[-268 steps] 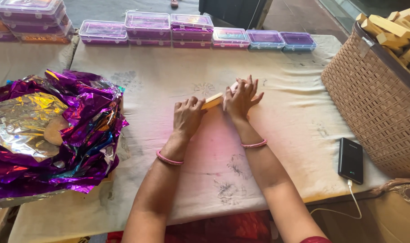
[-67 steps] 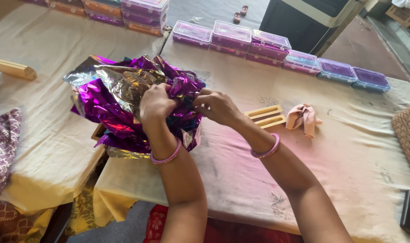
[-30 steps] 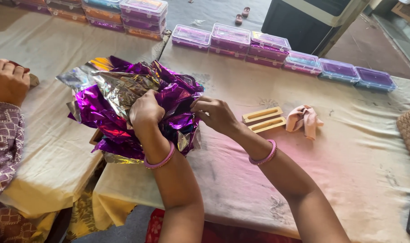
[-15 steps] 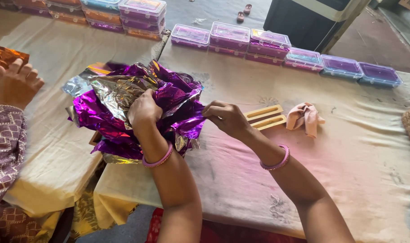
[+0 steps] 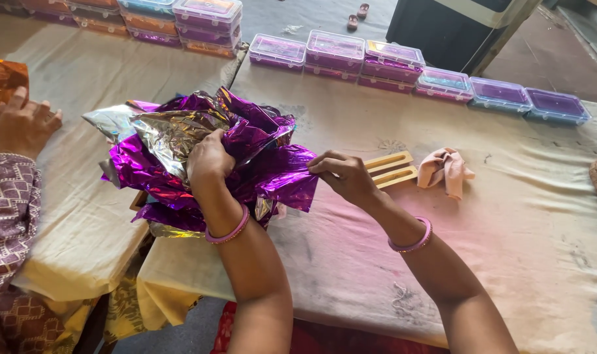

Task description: The person wipes a wooden block with a cloth, wraps it in foil, and then wraps it in purple cellophane.

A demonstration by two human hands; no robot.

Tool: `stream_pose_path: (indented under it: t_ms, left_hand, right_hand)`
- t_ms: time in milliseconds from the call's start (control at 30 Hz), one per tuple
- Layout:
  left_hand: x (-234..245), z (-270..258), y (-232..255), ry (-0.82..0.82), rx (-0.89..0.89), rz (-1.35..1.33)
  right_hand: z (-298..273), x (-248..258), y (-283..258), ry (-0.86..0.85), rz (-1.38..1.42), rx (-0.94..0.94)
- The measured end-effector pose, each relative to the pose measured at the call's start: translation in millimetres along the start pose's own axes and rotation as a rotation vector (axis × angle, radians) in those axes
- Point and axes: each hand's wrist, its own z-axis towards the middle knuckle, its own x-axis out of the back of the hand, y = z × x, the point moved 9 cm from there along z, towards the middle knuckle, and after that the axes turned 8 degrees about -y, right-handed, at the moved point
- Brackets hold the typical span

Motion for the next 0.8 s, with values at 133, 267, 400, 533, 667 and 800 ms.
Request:
stream_pose_path:
  t_ms: [133, 267, 400, 533, 667, 800]
  left_hand:
    - [2, -3, 2, -0.019, 0.016, -0.006]
    - [2, -2, 1, -0.029, 0.022, -0.013]
    - [-2, 2, -3, -0.028, 0.020, -0.018]
    - [-8, 14, -11, -0.002, -0.008, 0.002]
    - [-1, 6, 1, 0.011, -0.038, 0.056]
    - [59, -83, 60, 0.303, -0.222, 0.076]
  right_hand:
    - [-11, 16, 4, 0.011, 0.019, -0.013]
    - [-25, 30, 9, 0.027, 0.045, -0.028]
    - [-47, 42, 18, 0.067, 0.037, -0.009]
    - [-76, 68, 36, 0.125, 0.033, -0.022]
    - [-111, 123, 60, 0.314, 0.070, -0.129]
    - [-127, 165, 65, 0.364, -0.009, -0.330]
